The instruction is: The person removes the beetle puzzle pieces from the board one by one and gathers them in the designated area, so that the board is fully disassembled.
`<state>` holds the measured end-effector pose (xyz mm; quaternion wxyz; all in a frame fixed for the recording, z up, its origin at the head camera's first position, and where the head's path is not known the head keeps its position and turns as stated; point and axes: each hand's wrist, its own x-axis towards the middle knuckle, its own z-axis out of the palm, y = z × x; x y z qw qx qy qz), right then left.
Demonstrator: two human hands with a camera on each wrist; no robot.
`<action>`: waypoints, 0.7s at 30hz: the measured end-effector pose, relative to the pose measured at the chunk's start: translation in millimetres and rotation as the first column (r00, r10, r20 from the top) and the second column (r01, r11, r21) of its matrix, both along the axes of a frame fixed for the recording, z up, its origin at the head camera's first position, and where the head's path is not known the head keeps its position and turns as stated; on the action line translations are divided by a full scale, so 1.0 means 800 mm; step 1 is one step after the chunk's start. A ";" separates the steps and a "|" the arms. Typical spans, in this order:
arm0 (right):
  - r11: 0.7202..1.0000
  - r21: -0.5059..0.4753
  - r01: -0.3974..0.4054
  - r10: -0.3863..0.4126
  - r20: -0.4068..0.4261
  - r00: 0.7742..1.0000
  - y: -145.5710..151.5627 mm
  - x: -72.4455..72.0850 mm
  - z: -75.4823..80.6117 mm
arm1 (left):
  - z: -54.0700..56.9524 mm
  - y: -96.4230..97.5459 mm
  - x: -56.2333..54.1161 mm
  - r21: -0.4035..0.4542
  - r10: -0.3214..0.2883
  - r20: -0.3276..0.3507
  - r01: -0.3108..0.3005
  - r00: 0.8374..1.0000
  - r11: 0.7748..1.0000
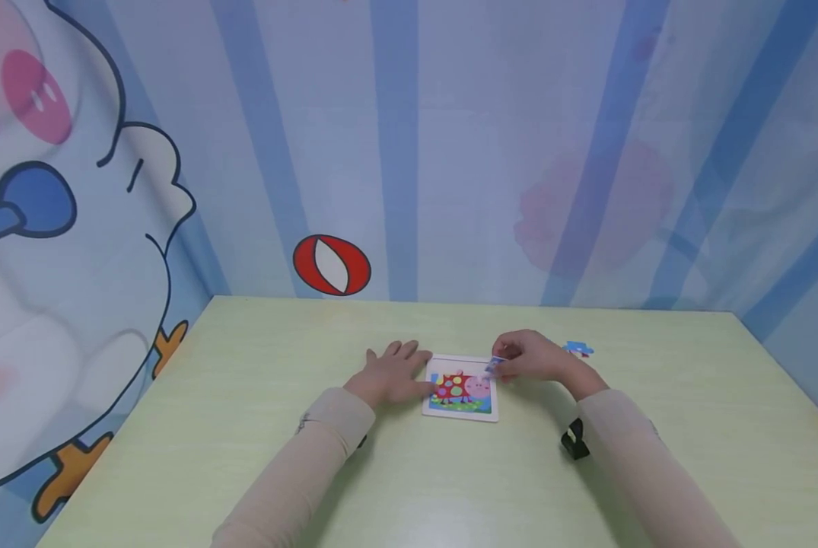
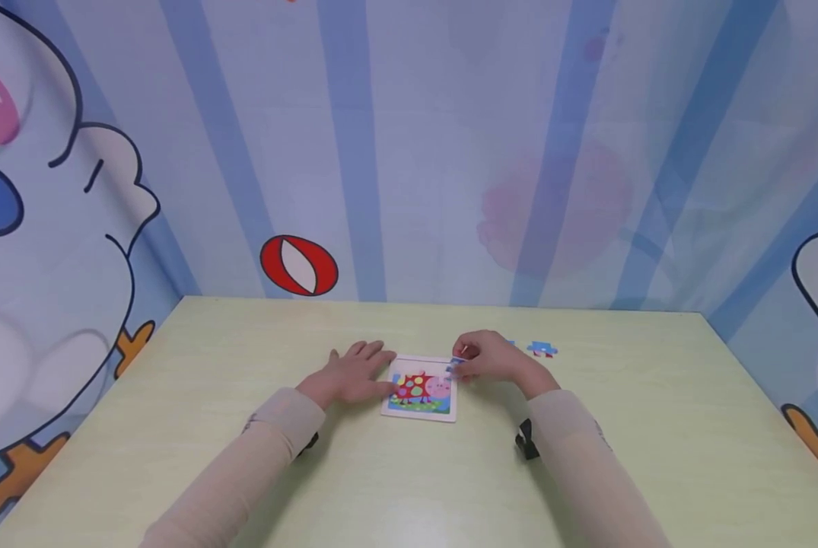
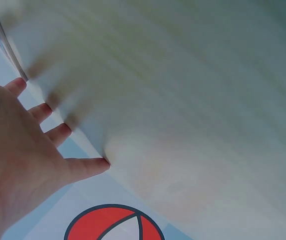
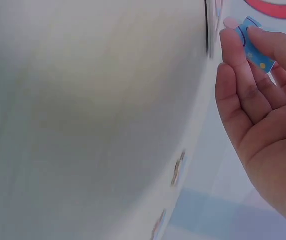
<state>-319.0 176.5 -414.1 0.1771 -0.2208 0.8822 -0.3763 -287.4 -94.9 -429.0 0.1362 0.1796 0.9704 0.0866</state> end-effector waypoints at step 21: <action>0.987 -0.002 0.160 -0.160 -0.081 0.984 0.140 0.010 0.026 | -0.003 0.001 0.000 -0.009 0.008 -0.011 -0.008 1.000 1.000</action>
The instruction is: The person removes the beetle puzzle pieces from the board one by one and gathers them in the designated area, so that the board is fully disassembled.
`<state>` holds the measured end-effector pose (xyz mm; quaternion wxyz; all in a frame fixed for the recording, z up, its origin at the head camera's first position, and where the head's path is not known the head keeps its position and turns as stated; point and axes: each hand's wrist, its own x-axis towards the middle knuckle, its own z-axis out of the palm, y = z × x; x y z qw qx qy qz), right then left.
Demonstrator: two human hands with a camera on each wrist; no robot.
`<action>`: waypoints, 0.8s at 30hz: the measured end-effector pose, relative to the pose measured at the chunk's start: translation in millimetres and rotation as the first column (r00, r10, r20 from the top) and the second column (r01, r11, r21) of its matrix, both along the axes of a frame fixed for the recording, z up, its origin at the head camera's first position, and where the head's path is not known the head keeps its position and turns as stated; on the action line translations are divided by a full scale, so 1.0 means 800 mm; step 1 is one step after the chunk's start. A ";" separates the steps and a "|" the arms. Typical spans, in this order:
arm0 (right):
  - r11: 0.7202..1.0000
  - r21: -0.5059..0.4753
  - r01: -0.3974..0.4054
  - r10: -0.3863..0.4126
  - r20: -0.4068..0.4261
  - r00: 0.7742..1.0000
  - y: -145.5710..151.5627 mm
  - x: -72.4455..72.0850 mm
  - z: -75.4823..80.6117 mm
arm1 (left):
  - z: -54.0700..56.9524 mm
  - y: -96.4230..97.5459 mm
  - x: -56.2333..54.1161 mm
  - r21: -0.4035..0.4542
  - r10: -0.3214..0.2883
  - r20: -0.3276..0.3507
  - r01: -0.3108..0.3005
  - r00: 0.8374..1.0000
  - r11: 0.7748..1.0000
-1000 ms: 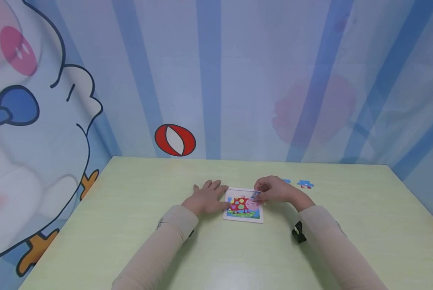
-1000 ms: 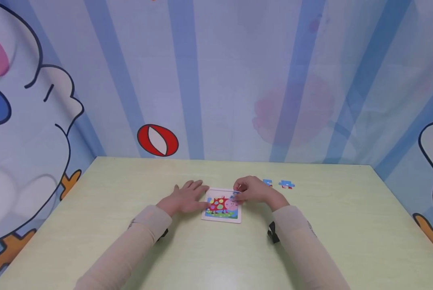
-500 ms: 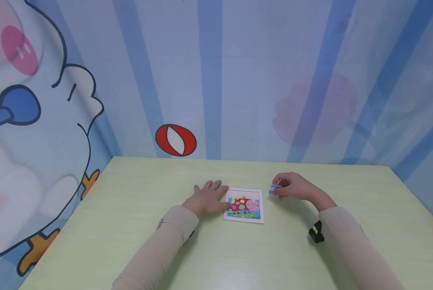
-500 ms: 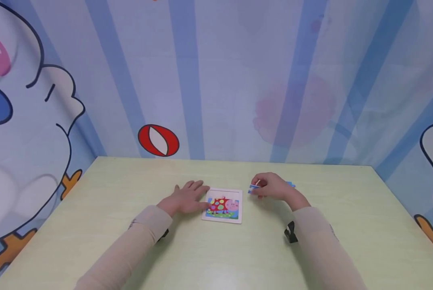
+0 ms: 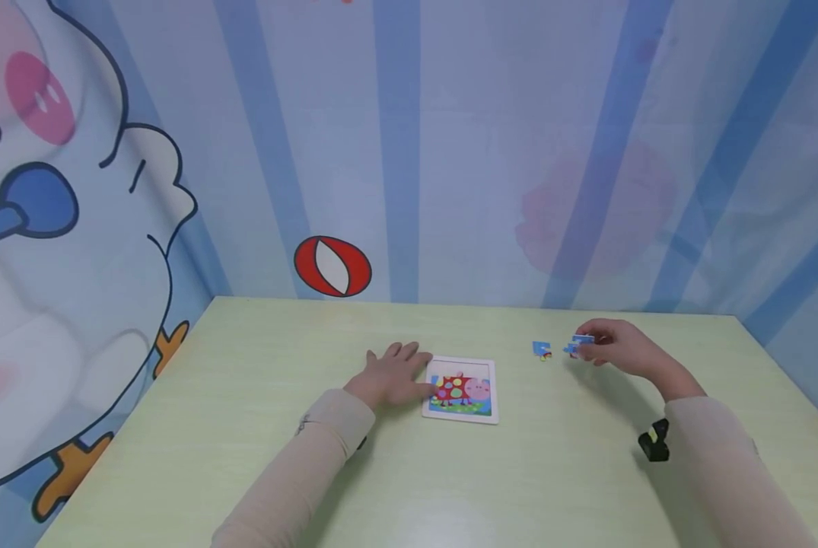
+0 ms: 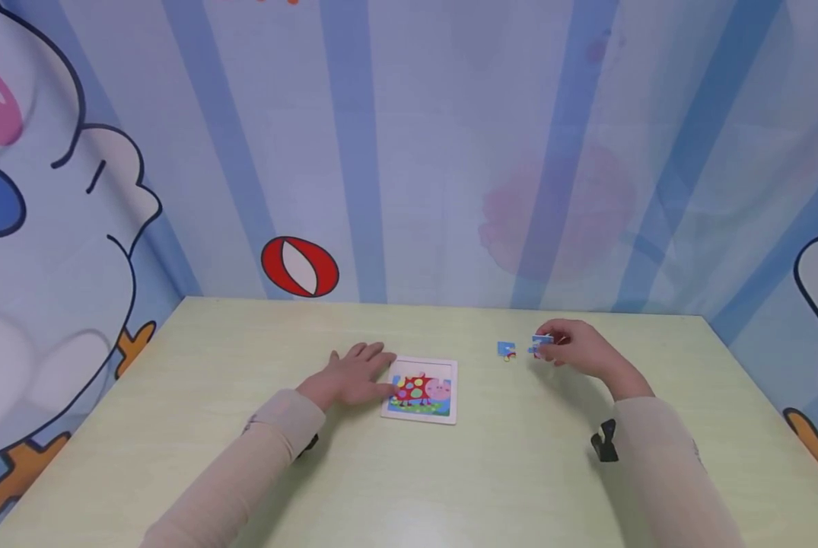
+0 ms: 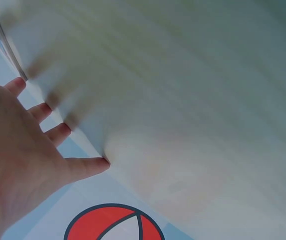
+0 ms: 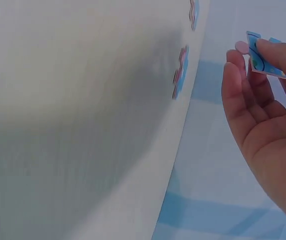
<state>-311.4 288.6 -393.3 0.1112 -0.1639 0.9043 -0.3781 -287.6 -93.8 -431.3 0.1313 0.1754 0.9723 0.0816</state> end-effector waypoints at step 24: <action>0.981 0.051 0.187 -0.186 -0.013 0.982 0.060 -0.009 -0.023 | 0.001 0.000 0.000 -0.014 0.004 0.008 -0.003 1.000 1.000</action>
